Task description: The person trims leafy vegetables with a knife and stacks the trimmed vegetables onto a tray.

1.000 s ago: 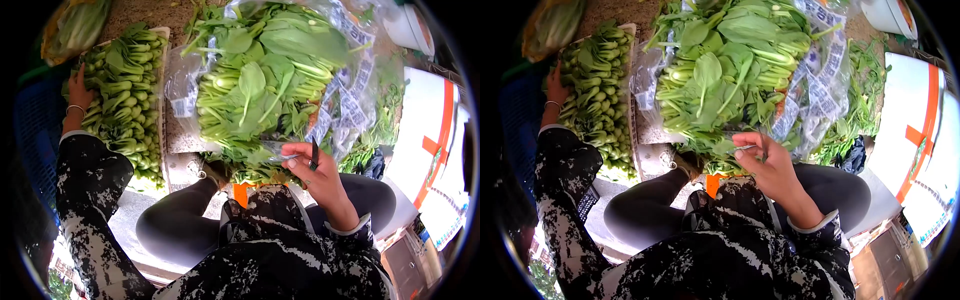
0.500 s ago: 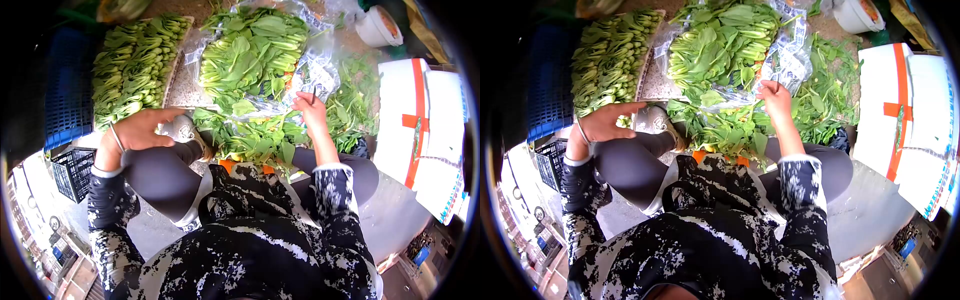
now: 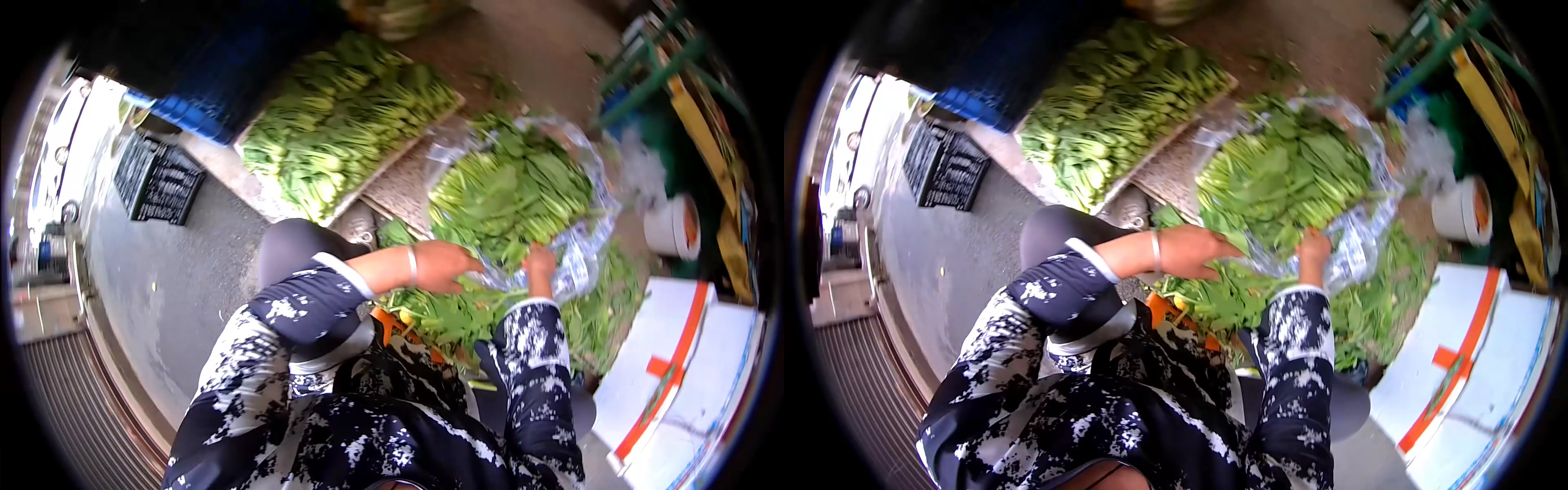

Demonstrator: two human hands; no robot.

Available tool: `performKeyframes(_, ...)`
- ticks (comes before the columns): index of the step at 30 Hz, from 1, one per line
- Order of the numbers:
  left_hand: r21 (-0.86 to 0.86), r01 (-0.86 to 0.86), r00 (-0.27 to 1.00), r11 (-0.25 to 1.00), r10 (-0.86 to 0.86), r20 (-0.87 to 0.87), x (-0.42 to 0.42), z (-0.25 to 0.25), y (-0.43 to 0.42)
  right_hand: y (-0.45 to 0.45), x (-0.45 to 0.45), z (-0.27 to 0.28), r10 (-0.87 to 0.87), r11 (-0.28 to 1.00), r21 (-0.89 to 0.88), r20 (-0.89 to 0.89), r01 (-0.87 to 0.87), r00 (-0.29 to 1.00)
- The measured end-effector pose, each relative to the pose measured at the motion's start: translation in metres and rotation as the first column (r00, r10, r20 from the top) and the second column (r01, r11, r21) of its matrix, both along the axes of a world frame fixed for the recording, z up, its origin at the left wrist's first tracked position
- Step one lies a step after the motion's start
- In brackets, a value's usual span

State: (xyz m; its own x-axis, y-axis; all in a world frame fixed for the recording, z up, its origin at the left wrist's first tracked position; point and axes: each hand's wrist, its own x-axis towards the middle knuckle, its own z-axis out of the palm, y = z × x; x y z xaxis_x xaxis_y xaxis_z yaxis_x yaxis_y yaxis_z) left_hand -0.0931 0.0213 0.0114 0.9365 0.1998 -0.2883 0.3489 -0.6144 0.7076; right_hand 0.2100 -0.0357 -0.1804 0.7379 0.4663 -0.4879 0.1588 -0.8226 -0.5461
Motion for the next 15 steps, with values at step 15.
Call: performKeyframes(15,-0.164,-0.150,0.953,0.975,0.187,0.240,0.058,-0.016,-0.018,-0.090,-0.140,0.161,0.066,0.702,0.693,-0.289,0.161,0.955)
